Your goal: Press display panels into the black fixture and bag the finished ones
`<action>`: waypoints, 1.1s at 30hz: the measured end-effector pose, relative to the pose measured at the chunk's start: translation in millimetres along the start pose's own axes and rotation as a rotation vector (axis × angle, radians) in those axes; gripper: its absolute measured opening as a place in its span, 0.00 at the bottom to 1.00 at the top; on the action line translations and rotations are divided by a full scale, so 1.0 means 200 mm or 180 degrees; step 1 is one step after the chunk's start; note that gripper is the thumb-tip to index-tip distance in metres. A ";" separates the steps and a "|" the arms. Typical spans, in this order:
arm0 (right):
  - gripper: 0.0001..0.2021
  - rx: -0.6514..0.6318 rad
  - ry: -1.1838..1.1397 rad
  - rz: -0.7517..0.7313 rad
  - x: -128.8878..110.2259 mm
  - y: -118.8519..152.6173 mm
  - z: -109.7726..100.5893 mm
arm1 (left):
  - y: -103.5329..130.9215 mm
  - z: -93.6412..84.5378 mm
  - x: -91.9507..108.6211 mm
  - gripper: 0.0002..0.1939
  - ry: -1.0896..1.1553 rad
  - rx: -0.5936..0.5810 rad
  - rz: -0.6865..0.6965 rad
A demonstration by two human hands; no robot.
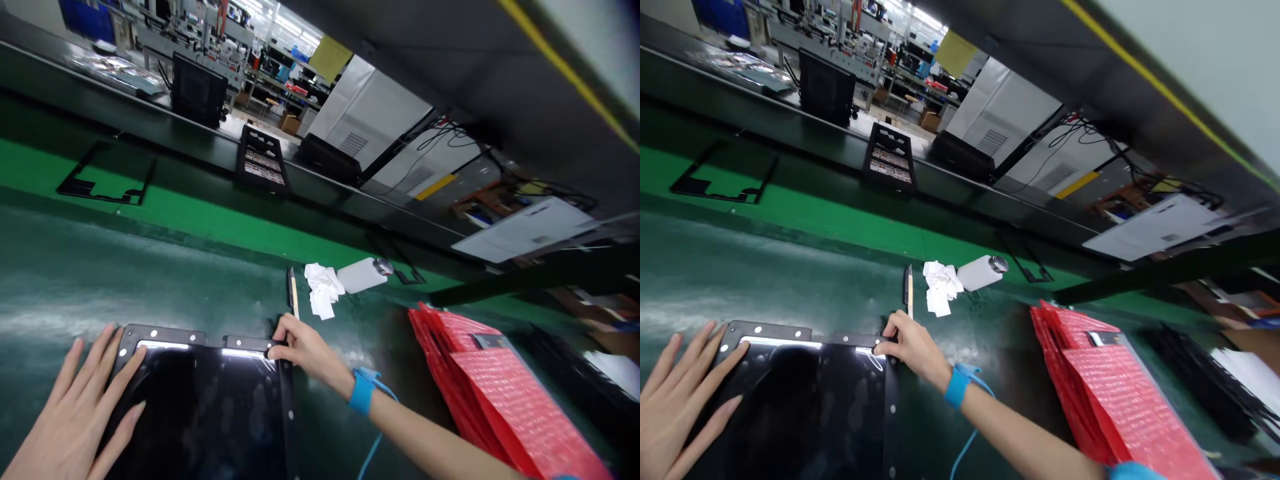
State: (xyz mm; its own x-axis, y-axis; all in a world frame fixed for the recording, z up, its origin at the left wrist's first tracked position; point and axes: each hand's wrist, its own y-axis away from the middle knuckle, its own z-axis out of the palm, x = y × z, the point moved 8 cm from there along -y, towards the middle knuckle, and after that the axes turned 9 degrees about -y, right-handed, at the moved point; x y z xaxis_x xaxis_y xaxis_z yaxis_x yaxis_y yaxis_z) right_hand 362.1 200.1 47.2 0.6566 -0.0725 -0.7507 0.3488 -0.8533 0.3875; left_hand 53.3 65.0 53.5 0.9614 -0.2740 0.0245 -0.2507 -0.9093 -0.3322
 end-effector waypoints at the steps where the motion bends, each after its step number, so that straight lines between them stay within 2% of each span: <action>1: 0.14 0.0160 -0.0023 -0.0057 0.01 0.03 0.00 | 0.00 0.00 0.00 0.38 -0.0032 -0.0034 -0.0004; 4: 0.15 0.0575 -0.0130 -0.0204 0.03 0.09 0.01 | 0.01 -0.01 -0.02 0.37 -0.0184 -0.0084 0.0023; 7: 0.18 0.0782 -0.0299 -0.0293 0.06 0.13 0.02 | 0.00 -0.01 -0.02 0.37 -0.0325 -0.0081 0.0128; 11: 0.20 0.0880 -0.0386 -0.0435 0.07 0.17 0.03 | -0.01 -0.02 -0.02 0.37 -0.0433 0.0067 0.0181; 18: 0.21 0.0859 -0.0320 -0.0627 0.07 0.14 0.04 | -0.01 -0.07 -0.01 0.25 -0.0460 0.0000 0.0175; 22: 0.22 0.0964 -0.0304 -0.0784 0.08 0.12 0.04 | -0.02 -0.09 0.00 0.27 -0.0366 0.0014 0.0075; 26: 0.23 0.1154 -0.0278 -0.0887 0.08 0.13 0.05 | -0.04 -0.06 0.00 0.31 -0.0083 -0.0123 0.0022; 30: 0.26 0.1362 -0.0294 -0.0847 0.09 0.23 0.08 | 0.01 -0.06 -0.04 0.32 0.0122 -0.0356 0.0099; 33: 0.33 0.1274 -0.0223 -0.0654 0.15 0.37 0.13 | 0.09 -0.10 -0.06 0.35 0.0293 -0.0608 0.0396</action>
State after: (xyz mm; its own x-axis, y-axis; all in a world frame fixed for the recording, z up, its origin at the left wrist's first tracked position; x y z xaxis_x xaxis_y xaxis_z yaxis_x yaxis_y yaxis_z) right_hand 389.8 121.6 37.9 0.5492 0.0961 -0.8302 0.1722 -0.9851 -0.0001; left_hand 34.1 45.1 66.3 0.9097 -0.4069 0.0834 -0.3917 -0.9071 -0.1540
